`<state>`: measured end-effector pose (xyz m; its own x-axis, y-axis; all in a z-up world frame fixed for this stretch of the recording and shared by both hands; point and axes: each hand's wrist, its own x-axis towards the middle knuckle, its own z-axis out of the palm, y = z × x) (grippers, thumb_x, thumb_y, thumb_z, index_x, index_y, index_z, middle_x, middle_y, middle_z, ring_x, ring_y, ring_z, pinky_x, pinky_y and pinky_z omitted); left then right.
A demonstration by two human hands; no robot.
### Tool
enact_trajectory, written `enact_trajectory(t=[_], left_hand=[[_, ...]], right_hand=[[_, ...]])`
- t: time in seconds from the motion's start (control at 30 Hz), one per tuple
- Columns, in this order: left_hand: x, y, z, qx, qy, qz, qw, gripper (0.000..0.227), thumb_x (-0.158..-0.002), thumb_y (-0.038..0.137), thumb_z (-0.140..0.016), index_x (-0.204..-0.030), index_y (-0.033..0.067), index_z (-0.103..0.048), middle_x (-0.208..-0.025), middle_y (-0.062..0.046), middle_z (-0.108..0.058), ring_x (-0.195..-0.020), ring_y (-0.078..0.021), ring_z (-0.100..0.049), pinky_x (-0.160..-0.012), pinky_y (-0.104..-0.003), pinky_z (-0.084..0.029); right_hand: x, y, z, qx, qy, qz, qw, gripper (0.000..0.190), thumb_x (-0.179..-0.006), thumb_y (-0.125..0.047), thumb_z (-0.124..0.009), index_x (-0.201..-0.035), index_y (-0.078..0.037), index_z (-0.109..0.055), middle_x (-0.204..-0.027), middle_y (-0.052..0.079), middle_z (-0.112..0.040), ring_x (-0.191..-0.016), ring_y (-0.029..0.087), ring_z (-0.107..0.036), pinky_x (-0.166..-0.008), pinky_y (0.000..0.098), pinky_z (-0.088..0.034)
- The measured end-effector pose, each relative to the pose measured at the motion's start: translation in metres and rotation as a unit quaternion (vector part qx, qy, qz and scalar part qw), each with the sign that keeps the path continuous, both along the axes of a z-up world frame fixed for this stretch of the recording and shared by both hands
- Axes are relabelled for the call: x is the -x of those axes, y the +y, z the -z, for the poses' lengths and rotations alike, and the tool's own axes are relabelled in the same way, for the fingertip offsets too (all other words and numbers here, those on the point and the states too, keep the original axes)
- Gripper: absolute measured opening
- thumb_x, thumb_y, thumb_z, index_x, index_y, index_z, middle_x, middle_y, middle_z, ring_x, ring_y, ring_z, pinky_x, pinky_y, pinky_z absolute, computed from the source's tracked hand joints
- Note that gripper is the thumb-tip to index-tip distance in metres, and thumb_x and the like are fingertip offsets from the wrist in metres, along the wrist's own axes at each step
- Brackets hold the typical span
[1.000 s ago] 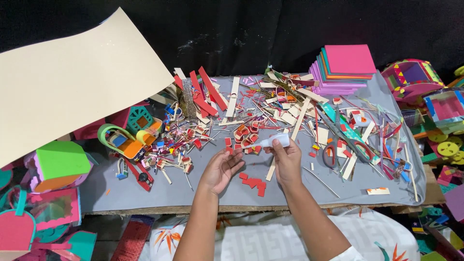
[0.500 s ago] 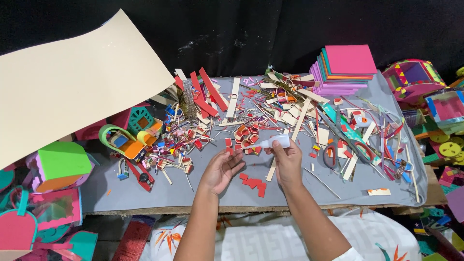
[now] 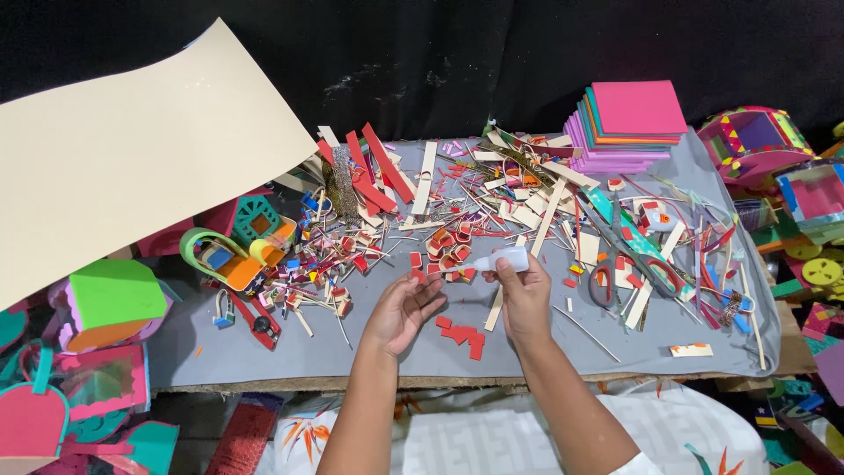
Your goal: Assembling a craft model by gluing small pieces of paper and wood together.
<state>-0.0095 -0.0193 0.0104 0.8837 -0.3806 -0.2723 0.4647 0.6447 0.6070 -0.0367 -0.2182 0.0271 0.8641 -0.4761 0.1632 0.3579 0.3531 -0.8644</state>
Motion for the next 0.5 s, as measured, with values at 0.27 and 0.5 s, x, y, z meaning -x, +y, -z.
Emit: enact_trajectory(t=[0.27, 0.5], left_hand=[[0.001, 0.0, 0.0, -0.003, -0.001, -0.001, 1.0, 0.008, -0.094, 0.015, -0.061, -0.088, 0.0118, -0.064, -0.103, -0.012, -0.078, -0.099, -0.0248, -0.075, -0.096, -0.049, -0.056], [0.001, 0.0, 0.0, -0.006, -0.006, 0.002, 1.0, 0.007, -0.094, 0.017, -0.061, -0.09, 0.0116, -0.065, -0.102, -0.011, -0.078, -0.098, -0.0231, -0.076, -0.096, -0.048, -0.057]], right_hand=[[-0.002, -0.001, 0.009, 0.007, -0.007, 0.004, 1.0, 0.02, -0.095, -0.01, -0.071, -0.109, 0.004, -0.067, -0.091, 0.016, -0.071, -0.072, 0.019, -0.069, -0.069, 0.0279, -0.059], [-0.003, -0.003, 0.013, 0.013, -0.009, 0.005, 1.0, 0.02, -0.095, -0.008, -0.071, -0.109, 0.005, -0.066, -0.091, 0.016, -0.07, -0.072, 0.02, -0.068, -0.07, 0.0288, -0.059]])
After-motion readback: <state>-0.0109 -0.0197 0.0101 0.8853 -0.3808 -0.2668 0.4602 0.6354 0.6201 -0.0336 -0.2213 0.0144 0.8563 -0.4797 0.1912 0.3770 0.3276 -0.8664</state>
